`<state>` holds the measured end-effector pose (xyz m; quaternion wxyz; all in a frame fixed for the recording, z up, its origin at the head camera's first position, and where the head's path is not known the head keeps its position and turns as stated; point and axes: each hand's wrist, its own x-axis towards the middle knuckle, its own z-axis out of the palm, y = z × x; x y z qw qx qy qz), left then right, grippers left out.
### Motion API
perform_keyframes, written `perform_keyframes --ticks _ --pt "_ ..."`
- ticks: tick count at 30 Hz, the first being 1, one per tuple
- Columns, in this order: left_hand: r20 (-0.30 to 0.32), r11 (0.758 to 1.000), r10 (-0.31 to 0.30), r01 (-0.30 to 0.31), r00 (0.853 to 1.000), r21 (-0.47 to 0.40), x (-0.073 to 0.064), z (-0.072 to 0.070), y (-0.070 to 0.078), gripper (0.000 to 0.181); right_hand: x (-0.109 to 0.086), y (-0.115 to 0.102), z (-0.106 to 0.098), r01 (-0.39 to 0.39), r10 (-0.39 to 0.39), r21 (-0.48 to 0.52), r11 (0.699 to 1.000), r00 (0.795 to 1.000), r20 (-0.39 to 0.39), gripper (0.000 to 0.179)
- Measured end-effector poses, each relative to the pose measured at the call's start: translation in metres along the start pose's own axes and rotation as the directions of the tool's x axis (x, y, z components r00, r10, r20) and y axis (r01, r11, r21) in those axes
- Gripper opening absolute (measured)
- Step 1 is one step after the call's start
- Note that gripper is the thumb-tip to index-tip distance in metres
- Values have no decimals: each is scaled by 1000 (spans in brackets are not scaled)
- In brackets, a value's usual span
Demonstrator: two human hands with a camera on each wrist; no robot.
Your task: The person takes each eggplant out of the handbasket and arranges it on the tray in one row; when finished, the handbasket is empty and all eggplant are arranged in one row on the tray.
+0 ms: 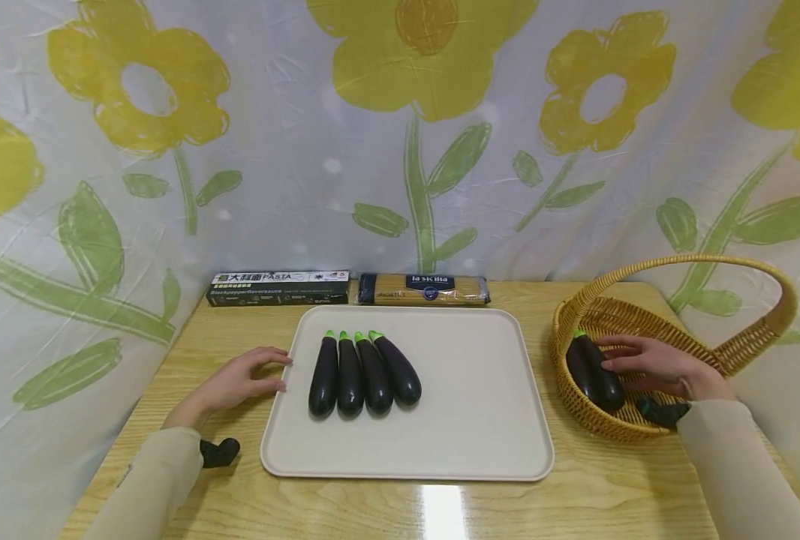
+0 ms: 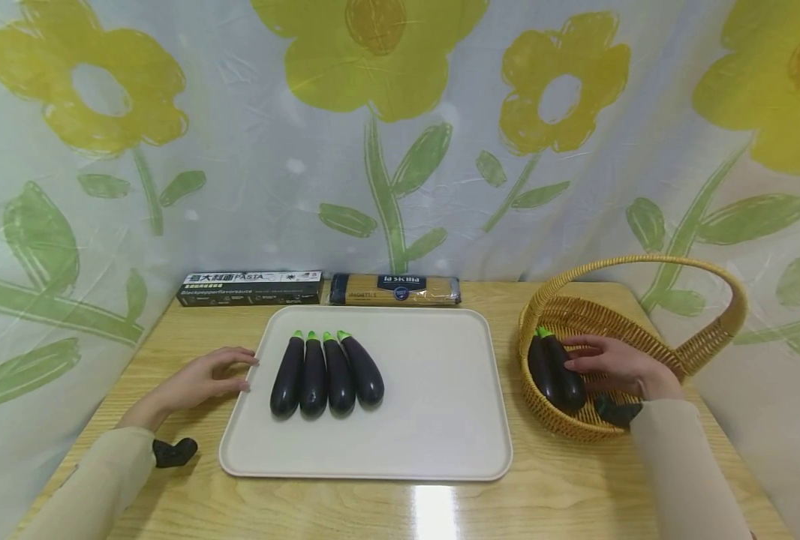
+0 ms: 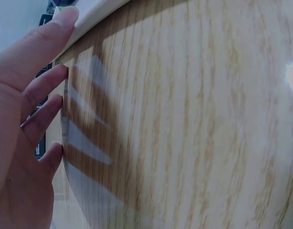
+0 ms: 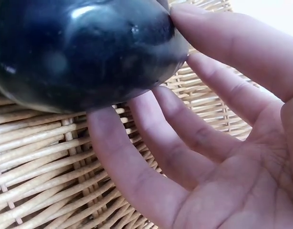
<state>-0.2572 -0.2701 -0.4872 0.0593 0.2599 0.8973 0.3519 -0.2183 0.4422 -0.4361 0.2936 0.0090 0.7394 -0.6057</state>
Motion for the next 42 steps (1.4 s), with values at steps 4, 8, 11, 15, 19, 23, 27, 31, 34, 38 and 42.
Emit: perform_keyframes --ticks 4,8,11,15,19,23,27,31,34,38,42 --pt "8 1000 -10 10 1000 -4 0 0 -1 41 -1 -1 2 10 -10 -7 1000 1000 3 59" --pt "16 1000 -9 9 1000 -1 1 0 -1 41 -3 -3 3 17 -17 -35 999 1000 -4 58" --pt "15 1000 -8 8 1000 -1 1 0 0 41 -5 -3 2 23 -24 -59 998 1000 -20 57" --pt "11 1000 -3 3 1000 2 0 -1 1 40 -8 -3 -1 26 -32 -101 995 998 -58 60" --pt "11 1000 -6 5 1000 4 1 -1 2 40 -10 -2 -5 14 -29 -131 991 994 -108 65" --pt "17 1000 -23 23 1000 0 2 -1 1 40 -10 0 -8 -6 -12 -125 992 990 -138 67" --pt "17 1000 -27 27 999 -4 2 -2 2 39 -9 0 -8 -17 -1 -123 992 990 -142 66" --pt "20 999 -35 35 999 -5 1 -1 1 40 -10 -1 -7 -12 -2 -110 994 992 -124 63" --pt "24 999 -39 39 999 -6 1 -1 1 40 -11 -1 -7 0 -9 -98 995 995 -98 58" --pt "24 999 -31 32 999 -6 1 0 1 40 -11 -3 -6 8 -16 -99 995 996 -84 53" --pt "18 1000 -25 25 1000 2 1 -1 0 40 -10 -4 -3 -2 -8 -117 993 996 -89 50"
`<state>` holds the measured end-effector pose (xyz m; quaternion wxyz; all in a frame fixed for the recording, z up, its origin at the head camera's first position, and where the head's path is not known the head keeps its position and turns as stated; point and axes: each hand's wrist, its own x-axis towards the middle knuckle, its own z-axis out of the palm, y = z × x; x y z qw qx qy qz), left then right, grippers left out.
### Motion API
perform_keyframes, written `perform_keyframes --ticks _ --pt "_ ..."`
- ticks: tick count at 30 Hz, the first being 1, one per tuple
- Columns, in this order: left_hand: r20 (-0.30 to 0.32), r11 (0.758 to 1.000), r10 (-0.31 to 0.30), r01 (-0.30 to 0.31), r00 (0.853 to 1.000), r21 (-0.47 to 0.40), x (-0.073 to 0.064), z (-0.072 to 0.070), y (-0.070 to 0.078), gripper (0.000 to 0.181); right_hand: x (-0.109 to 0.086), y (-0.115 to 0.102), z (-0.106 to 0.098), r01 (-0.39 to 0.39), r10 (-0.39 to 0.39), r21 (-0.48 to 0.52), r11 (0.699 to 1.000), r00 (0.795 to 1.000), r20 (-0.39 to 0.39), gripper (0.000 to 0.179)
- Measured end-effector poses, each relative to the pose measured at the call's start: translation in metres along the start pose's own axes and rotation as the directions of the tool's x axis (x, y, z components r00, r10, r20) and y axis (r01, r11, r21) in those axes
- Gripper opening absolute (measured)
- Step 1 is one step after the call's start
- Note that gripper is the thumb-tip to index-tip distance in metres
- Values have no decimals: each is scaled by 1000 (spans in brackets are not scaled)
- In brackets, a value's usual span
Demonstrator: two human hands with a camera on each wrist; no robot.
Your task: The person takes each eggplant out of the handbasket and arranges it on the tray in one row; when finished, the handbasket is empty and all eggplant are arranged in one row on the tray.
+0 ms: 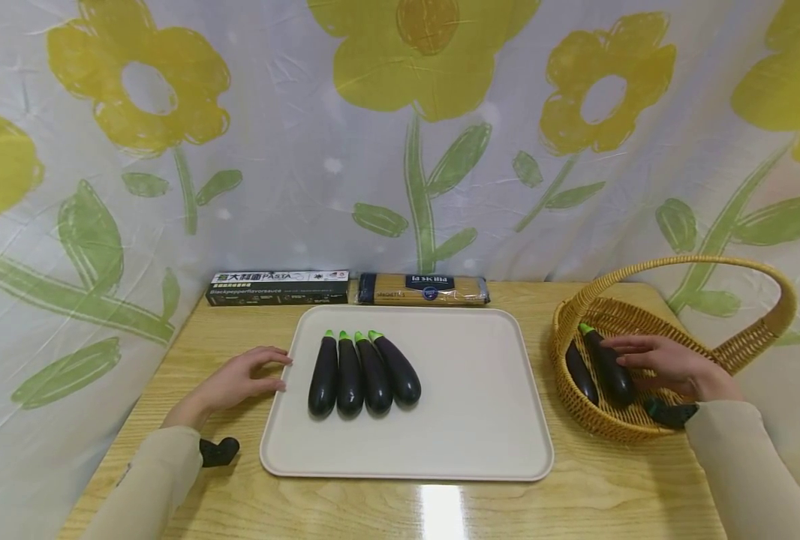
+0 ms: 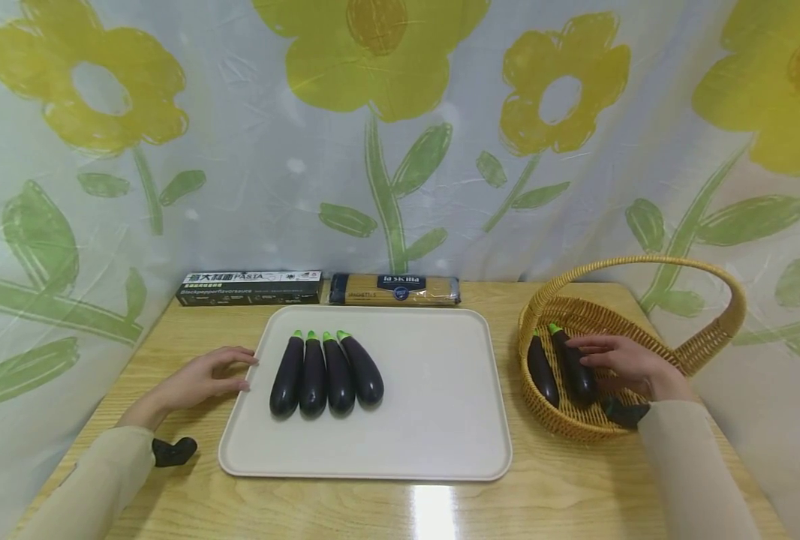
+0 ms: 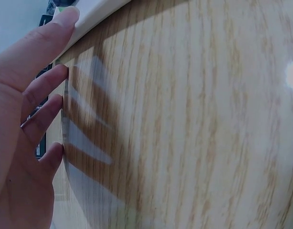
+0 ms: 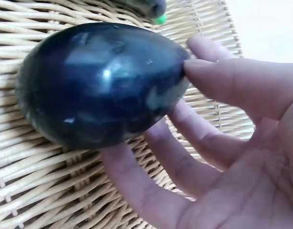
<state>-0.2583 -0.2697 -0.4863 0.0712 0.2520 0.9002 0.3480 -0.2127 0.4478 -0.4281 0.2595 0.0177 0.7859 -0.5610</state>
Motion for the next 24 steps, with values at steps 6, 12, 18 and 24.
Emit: perform_keyframes --ticks 6,12,18,24 --pt "-2 1000 -1 1 1000 -5 0 0 0 40 2 1 3 -25 25 -39 999 1000 -6 59" --pt "3 1000 -6 6 1000 -4 1 0 -1 40 -1 -5 4 -10 8 -91 996 1000 -25 58" --pt "3 1000 -5 5 1000 -6 1 1 -1 41 -12 -14 3 1 -6 -149 989 999 -36 56" --pt "6 1000 -9 9 1000 3 0 1 -1 41 -31 -24 13 82 -95 -224 971 994 -47 56"
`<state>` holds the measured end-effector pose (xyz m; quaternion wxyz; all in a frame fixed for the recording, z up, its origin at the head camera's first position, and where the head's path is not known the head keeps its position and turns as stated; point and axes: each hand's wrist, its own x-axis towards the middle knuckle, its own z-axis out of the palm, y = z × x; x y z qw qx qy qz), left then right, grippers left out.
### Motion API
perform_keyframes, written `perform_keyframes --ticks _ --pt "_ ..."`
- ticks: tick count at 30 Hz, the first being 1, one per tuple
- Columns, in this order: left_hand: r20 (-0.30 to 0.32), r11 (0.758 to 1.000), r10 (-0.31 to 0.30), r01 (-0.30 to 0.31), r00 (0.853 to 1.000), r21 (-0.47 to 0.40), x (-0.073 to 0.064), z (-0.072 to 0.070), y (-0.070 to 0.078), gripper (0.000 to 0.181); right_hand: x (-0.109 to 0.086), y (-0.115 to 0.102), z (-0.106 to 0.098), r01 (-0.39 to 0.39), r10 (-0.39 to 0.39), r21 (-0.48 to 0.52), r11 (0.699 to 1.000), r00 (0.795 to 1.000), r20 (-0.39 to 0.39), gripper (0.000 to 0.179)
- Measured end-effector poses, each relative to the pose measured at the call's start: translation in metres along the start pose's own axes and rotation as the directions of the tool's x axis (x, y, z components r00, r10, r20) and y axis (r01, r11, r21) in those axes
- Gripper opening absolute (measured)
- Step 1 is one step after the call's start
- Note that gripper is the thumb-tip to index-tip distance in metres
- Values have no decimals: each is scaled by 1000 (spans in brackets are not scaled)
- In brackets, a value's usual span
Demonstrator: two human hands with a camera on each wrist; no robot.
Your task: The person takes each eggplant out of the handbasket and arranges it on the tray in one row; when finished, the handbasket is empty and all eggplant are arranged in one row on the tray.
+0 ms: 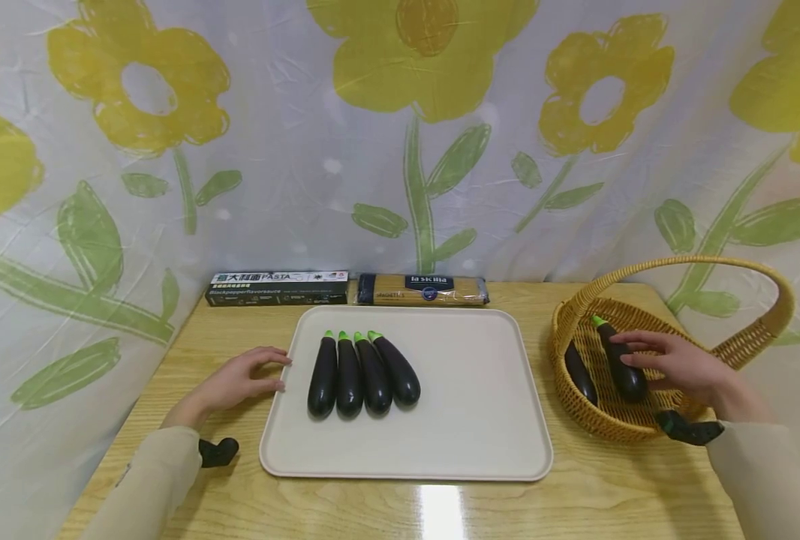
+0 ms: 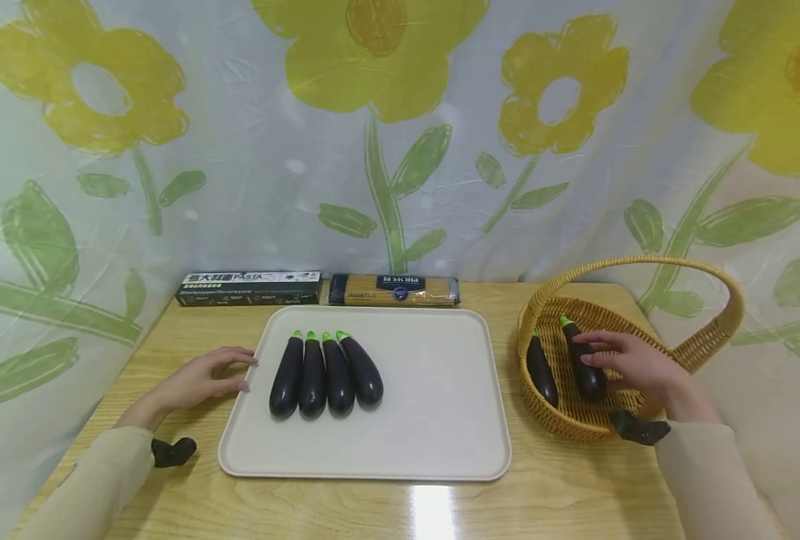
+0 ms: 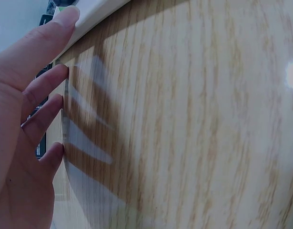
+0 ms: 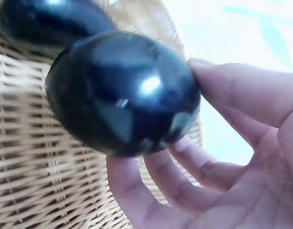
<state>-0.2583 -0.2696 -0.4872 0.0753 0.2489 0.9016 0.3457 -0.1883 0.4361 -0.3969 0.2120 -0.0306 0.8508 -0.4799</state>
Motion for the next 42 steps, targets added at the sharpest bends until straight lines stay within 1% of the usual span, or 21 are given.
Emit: perform_keyframes --ticks 3,6,12,16,20,23,26,28,31,33,37,38,39,42 --pt "-3 1000 4 -4 1000 0 0 0 1 40 -12 -8 8 63 -63 -9 998 998 -10 52" --pt "-4 1000 5 -5 1000 0 0 0 2 40 -23 -15 19 96 -97 -16 995 995 -21 49" --pt "-2 1000 4 -4 1000 -1 0 0 2 40 -44 -23 36 102 -105 -40 994 992 -69 46" --pt "-5 1000 9 -9 1000 -3 1 0 2 40 -57 -27 44 124 -128 -50 991 989 -79 43" --pt "-5 1000 10 -10 1000 -5 1 0 2 40 -63 -30 51 192 -191 19 981 981 -37 40" --pt "-3 1000 7 -7 1000 -7 1 0 1 40 -66 -35 56 253 -254 87 964 967 6 39" --pt "-3 1000 5 -5 1000 -8 1 0 0 40 -67 -44 61 286 -290 109 952 957 26 39" --pt "-3 1000 7 -7 1000 -9 1 0 -1 40 -66 -50 64 288 -294 120 950 955 41 40" --pt "-3 1000 9 -9 1000 -6 1 0 -3 40 -61 -60 71 261 -264 76 962 964 32 39" --pt "-2 1000 10 -10 1000 -8 0 0 -3 40 -56 -67 77 243 -244 17 970 970 15 38" --pt "0 1000 8 -8 1000 -9 1 0 -2 40 -45 -79 88 249 -250 -76 965 968 -10 37" --pt "0 1000 7 -7 1000 -10 1 0 -2 40 -41 -82 91 252 -254 -89 964 967 -11 37" --pt "0 1000 6 -6 1000 -12 1 0 -2 40 -37 -84 93 258 -259 -80 963 966 -7 37" --pt "3 1000 5 -5 1000 -21 2 0 -1 41 -24 -91 98 238 -239 -61 969 971 -2 38"
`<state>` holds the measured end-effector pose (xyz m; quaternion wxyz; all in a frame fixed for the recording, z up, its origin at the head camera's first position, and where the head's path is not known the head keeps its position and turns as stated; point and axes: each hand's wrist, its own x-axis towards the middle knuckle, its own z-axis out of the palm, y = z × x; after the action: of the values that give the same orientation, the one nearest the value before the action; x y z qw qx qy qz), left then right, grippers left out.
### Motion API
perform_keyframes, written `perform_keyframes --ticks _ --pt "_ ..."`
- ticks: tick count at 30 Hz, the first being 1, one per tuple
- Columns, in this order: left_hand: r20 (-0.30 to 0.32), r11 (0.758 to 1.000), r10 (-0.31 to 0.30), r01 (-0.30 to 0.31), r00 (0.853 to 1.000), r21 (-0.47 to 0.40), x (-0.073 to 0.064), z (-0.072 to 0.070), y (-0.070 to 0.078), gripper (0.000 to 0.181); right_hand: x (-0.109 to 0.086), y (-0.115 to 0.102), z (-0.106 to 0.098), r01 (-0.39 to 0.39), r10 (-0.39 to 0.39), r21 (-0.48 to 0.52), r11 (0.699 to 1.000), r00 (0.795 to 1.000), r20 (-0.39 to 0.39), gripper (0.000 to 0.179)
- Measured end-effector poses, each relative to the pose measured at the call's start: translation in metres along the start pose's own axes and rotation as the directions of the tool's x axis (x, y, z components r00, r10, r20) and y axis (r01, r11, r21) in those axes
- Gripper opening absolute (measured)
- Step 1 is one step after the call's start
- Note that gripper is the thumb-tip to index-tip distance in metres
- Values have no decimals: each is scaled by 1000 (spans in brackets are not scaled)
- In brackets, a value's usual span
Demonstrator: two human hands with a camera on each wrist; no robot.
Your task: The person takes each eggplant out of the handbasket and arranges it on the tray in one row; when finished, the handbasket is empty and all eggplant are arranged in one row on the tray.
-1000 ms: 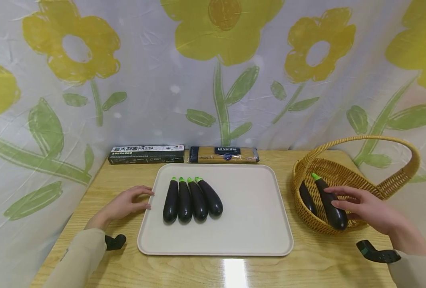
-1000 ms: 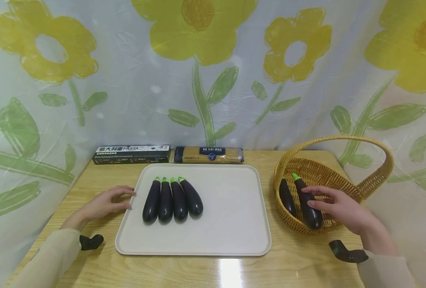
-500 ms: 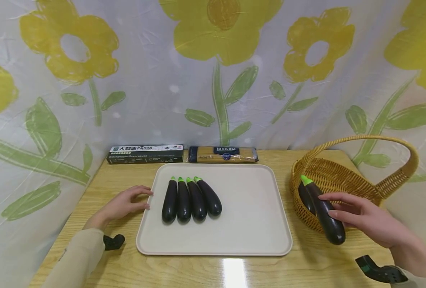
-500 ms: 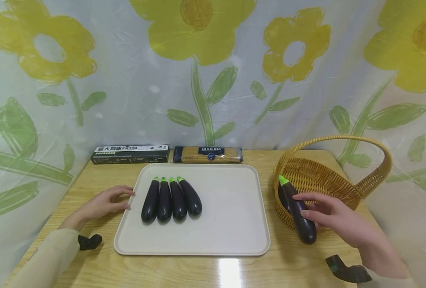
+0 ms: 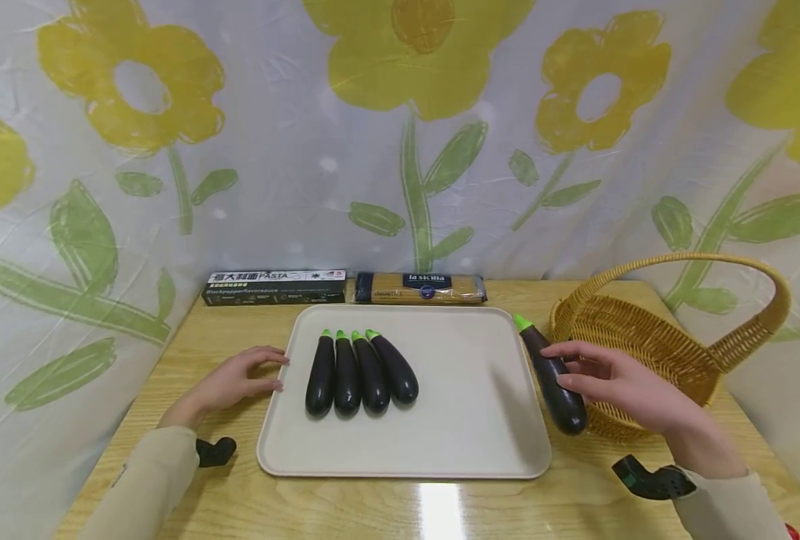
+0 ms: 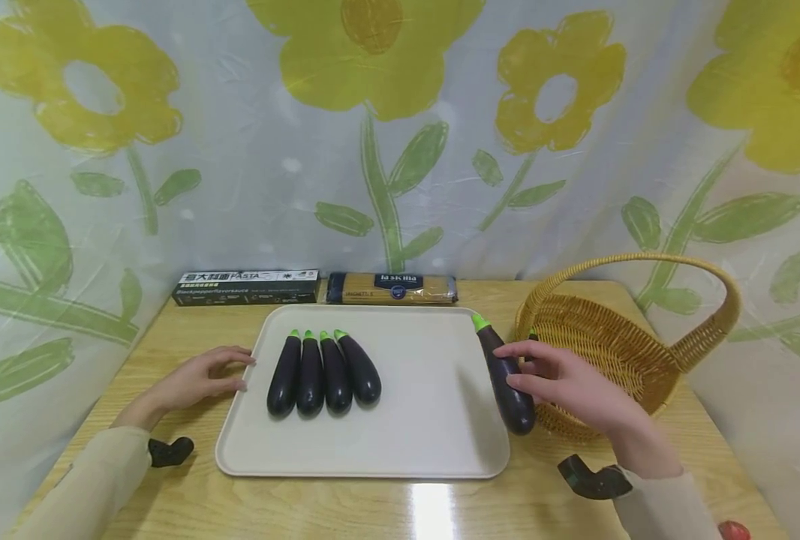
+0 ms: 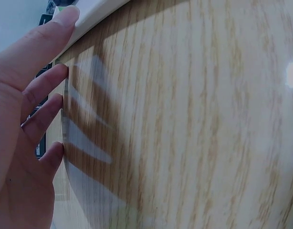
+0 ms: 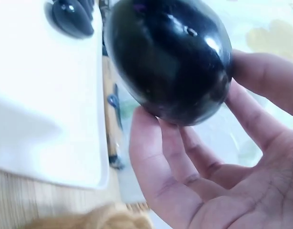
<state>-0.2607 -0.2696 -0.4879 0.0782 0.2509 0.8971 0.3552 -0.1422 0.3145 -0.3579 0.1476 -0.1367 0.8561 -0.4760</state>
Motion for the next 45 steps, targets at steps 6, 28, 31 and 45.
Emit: perform_keyframes --ticks 6,28,31,45 --pt "1 1000 8 -8 1000 -2 4 0 1 41 31 0 9 -31 28 113 993 999 33 45" --pt "2 1000 7 -7 1000 19 2 -3 6 38 143 13 81 15 -19 34 999 994 112 37" --pt "-1 1000 5 -5 1000 13 1 -3 5 39 154 10 90 28 -28 1 1000 990 136 36" --pt "13 999 -30 30 999 19 -3 -4 5 38 182 9 118 28 -25 -11 1000 984 176 34"
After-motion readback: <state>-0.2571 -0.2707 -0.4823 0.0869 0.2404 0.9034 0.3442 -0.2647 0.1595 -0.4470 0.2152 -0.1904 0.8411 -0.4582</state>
